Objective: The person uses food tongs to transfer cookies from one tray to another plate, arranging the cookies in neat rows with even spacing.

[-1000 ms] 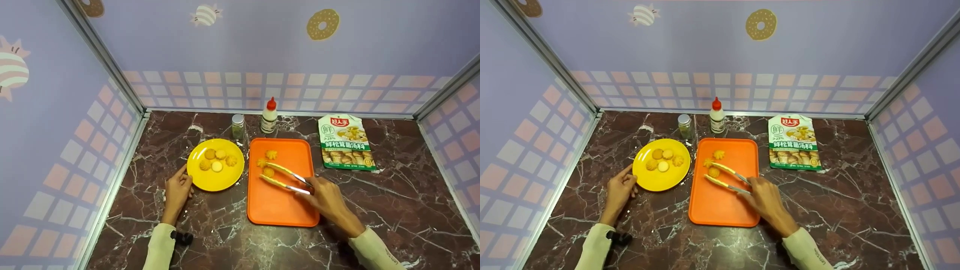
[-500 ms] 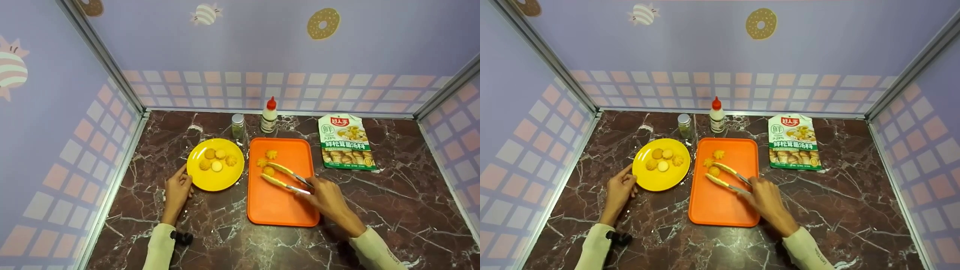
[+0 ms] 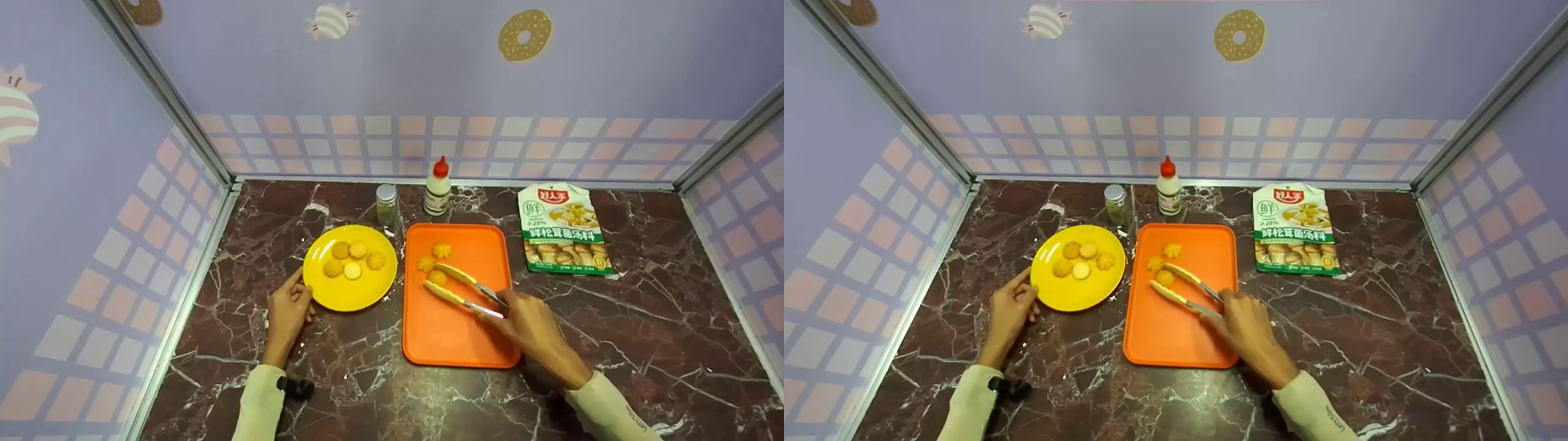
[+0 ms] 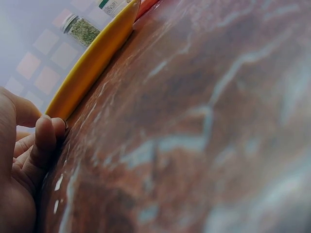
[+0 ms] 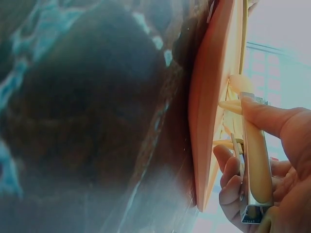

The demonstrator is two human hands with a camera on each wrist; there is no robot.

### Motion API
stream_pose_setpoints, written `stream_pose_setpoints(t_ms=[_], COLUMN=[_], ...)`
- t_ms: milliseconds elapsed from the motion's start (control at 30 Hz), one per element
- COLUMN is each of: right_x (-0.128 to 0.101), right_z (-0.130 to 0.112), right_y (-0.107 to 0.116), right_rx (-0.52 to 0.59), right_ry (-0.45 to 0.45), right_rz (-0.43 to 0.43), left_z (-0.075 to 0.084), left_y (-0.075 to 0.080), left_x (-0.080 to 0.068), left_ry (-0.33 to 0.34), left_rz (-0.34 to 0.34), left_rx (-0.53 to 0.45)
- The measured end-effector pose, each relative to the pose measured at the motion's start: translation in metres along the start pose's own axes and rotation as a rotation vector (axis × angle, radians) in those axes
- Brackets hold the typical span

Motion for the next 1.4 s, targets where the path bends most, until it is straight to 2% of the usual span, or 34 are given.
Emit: stream_pose_setpoints(t_ms=[400,800,1133,1400], right_x=[0.002,-0.004,-0.007,-0.009], right_z=[-0.001,0.001,0.001,0.001], right_y=[-0.003,-0.006,-0.002,0.003], right_rx=[-0.023,-0.050,-0.020,-0.015], right_ry=[0.060,0.118,0.124,0.093], right_rz=[0.022,0.080,0.074,0.051], left_z=[0.002,0.001,0.001,0.003], left_y=[0.001,0.001,0.000,0.000], left_x=[-0.001,-0.001,-0.001,-0.001], left_ry=[0.013,0.030,0.029,0.041], left_rz=[-0.004,-0.007,-0.013,-0.018], left_rx=[-0.005,-0.011,-0.012,-0.019])
Point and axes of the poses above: each hand's wrist, its own x-axis towards the middle knuckle, its own y-axis out of the back of the hand, z = x × y, the point moved 1 cm from there along x, towards the middle knuckle, and after that the axes turned 7 degrees about y, right-handed, at the moved point
